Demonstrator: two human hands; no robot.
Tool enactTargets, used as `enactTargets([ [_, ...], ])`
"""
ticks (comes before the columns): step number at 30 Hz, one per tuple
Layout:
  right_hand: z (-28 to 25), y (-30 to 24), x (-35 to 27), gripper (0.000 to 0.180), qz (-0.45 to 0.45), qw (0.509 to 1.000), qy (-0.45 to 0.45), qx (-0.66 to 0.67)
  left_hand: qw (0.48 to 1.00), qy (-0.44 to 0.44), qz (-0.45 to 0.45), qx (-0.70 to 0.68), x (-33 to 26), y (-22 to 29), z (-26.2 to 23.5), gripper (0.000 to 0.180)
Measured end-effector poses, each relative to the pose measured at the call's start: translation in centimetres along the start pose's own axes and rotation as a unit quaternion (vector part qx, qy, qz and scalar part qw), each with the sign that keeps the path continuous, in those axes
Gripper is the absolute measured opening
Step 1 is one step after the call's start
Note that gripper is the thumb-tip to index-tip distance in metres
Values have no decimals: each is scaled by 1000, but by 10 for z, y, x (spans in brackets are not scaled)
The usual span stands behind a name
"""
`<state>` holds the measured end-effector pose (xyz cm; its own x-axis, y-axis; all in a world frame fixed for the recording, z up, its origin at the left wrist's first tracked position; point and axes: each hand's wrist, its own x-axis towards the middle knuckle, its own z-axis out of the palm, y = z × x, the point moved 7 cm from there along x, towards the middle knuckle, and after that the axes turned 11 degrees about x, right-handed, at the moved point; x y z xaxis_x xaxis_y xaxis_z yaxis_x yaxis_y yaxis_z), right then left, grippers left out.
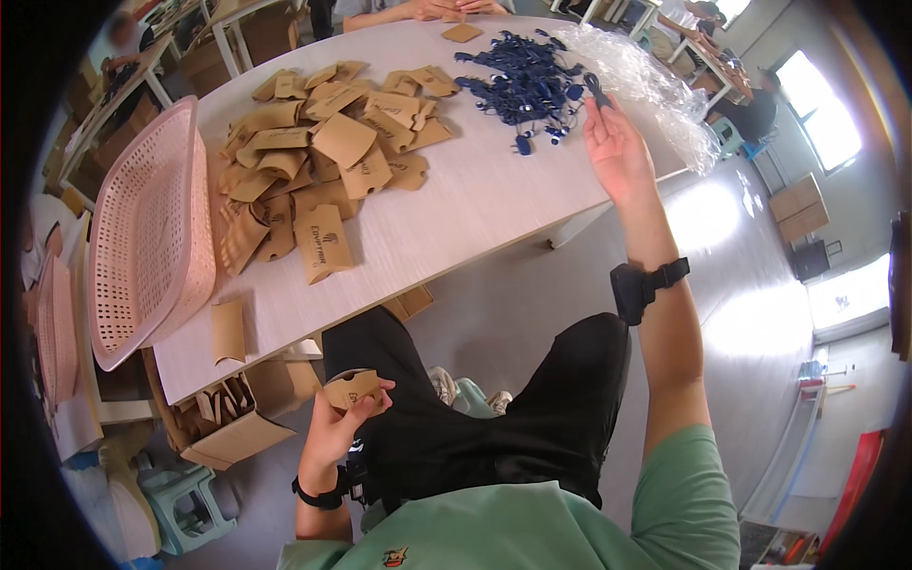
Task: Placing blue cable-like items into small brown paper envelopes and sealing them at a workshop table.
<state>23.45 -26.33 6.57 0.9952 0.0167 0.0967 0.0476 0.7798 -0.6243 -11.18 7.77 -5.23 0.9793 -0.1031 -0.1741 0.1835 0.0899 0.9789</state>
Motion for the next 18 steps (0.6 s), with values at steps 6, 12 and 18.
enactTargets([
  [6, 10, -9, -53, 23, 30, 999, 15, -39, 999, 1, 40, 15, 1, 2, 15, 55],
  [12, 26, 9, -121, 20, 91, 996, -10, -17, 998, 15, 66, 3, 10, 30, 43, 73],
  [18, 64, 54, -178, 15, 199, 964, -148, 98, 989, 65, 129, 28, 15, 51, 46, 71],
])
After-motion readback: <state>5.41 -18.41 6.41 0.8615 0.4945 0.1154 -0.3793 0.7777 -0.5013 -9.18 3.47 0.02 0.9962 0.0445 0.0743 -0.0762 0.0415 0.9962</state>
